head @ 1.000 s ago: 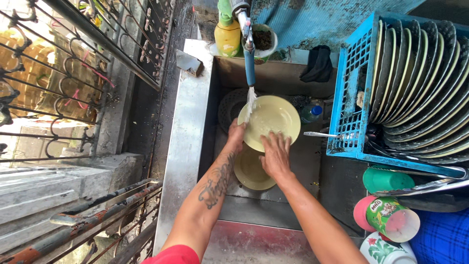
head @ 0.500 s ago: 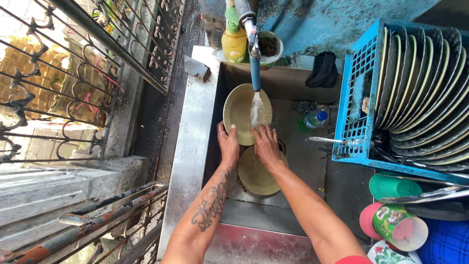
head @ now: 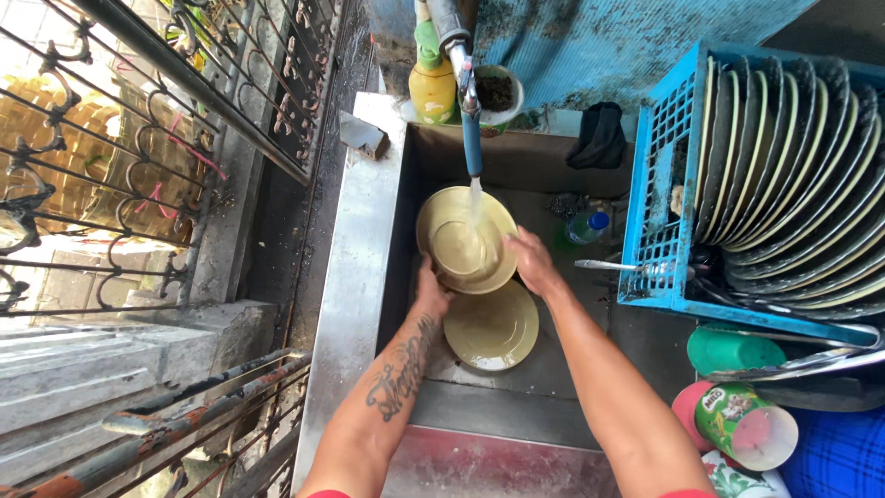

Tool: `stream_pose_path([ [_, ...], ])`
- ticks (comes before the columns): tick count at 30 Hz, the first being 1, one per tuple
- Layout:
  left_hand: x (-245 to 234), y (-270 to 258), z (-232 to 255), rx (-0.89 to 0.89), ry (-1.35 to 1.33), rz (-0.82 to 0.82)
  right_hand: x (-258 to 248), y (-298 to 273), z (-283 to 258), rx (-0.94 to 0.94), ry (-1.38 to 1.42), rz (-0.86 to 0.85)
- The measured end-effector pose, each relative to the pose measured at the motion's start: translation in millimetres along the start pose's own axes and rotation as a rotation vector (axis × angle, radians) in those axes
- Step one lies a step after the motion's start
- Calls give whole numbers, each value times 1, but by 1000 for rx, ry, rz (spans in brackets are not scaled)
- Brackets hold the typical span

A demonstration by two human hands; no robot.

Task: The person washes several plates and a colander by rinsing them under a faucet and placing them in a drying rack.

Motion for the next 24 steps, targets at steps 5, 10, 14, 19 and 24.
stream_pose_path([
  [5, -3, 62, -45, -115, -378, -138, 46, 26, -3, -69, -79, 55],
  [10, -18, 77, -92, -288, -219, -112, 97, 46, -52, -190, -369, -70],
  [14, -6, 107, -108, -316, -229, -140, 106, 42, -96, -146, -443, -111],
  [19, 27, 135, -83, -196, -130, -206, 87, 20, -114, -185, -828, -200],
  [24, 56, 20, 8, -24, -148, -296, 58, -69, -171, -141, -895, -188],
])
Point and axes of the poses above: each hand's wrist, its own y-axis towards the middle knuckle, its own x-axis out of the palm, z = x × y, the point moved 10 cm from there along y, towards the middle knuckle, and after that the axes turned 11 degrees about z, right-handed, at the moved point
